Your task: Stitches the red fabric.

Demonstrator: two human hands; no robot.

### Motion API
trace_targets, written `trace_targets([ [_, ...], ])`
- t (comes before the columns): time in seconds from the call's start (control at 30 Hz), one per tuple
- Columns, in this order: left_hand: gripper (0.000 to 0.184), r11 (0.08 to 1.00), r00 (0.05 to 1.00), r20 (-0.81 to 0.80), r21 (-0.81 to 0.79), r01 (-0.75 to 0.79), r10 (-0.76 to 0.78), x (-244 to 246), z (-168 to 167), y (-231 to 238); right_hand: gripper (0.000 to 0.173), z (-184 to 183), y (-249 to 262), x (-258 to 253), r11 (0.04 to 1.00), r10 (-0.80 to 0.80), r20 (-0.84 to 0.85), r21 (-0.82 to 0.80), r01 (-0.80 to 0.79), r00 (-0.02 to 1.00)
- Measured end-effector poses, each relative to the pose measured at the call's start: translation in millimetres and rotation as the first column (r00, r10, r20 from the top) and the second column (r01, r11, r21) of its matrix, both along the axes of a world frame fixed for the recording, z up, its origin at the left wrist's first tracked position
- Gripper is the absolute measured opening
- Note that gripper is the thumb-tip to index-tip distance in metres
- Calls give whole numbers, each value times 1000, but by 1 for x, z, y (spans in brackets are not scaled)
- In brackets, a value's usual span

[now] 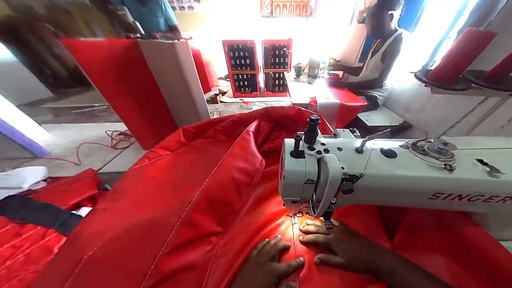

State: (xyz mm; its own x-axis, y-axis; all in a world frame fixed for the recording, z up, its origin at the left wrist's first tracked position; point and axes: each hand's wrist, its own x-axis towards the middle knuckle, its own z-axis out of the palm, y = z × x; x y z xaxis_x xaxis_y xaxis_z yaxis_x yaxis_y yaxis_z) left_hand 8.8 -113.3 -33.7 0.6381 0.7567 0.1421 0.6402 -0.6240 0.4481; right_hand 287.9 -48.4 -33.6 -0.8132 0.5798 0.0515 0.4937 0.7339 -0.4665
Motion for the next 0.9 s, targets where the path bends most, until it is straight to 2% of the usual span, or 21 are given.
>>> trace_targets([
  [0.2, 50, 1000, 1000, -17, 27, -11, 11, 1, -2, 20, 55, -3, 21, 1, 1000, -21, 3, 20, 21, 1000],
  [0.37, 52, 999, 998, -57, -31, -29, 27, 2, 4, 41, 60, 26, 26, -12, 983, -147, 172, -84, 163, 974],
  [0.47, 54, 998, 997, -64, -45, -36, 33, 2, 4, 53, 67, 30, 34, -9, 971, -175, 265, -114, 211, 948],
  [0.53, 54, 999, 998, -54, -32, -19, 17, 1, 2, 61, 62, 38, 32, -8, 952, -252, 244, -108, 285, 936],
  [0.67, 46, 990, 986, 95, 58, 131, -136, -5, -1, 74, 53, 63, 36, -17, 899, -289, 435, -183, 398, 853],
  [0.7, 47, 985, 981, 81, 30, 173, -175, -7, 3, 77, 54, 67, 37, -20, 880, -288, 468, -216, 424, 836],
  [0.8, 51, 955, 977, -79, -241, 172, -196, -4, 38, 80, 51, 105, 21, -35, 773, -334, 554, -302, 558, 763],
  [0.83, 51, 955, 978, -71, -241, 172, -194, -4, 39, 83, 50, 109, 16, -36, 734, -393, 564, -283, 617, 726],
  [0.87, 52, 966, 980, -34, -178, 187, -196, -7, 31, 86, 47, 101, 11, -28, 726, -465, 524, -235, 646, 713],
  [0.9, 53, 968, 980, -22, -161, 193, -199, -9, 25, 91, 42, 77, 10, -10, 745, -552, 426, -133, 653, 717],
])
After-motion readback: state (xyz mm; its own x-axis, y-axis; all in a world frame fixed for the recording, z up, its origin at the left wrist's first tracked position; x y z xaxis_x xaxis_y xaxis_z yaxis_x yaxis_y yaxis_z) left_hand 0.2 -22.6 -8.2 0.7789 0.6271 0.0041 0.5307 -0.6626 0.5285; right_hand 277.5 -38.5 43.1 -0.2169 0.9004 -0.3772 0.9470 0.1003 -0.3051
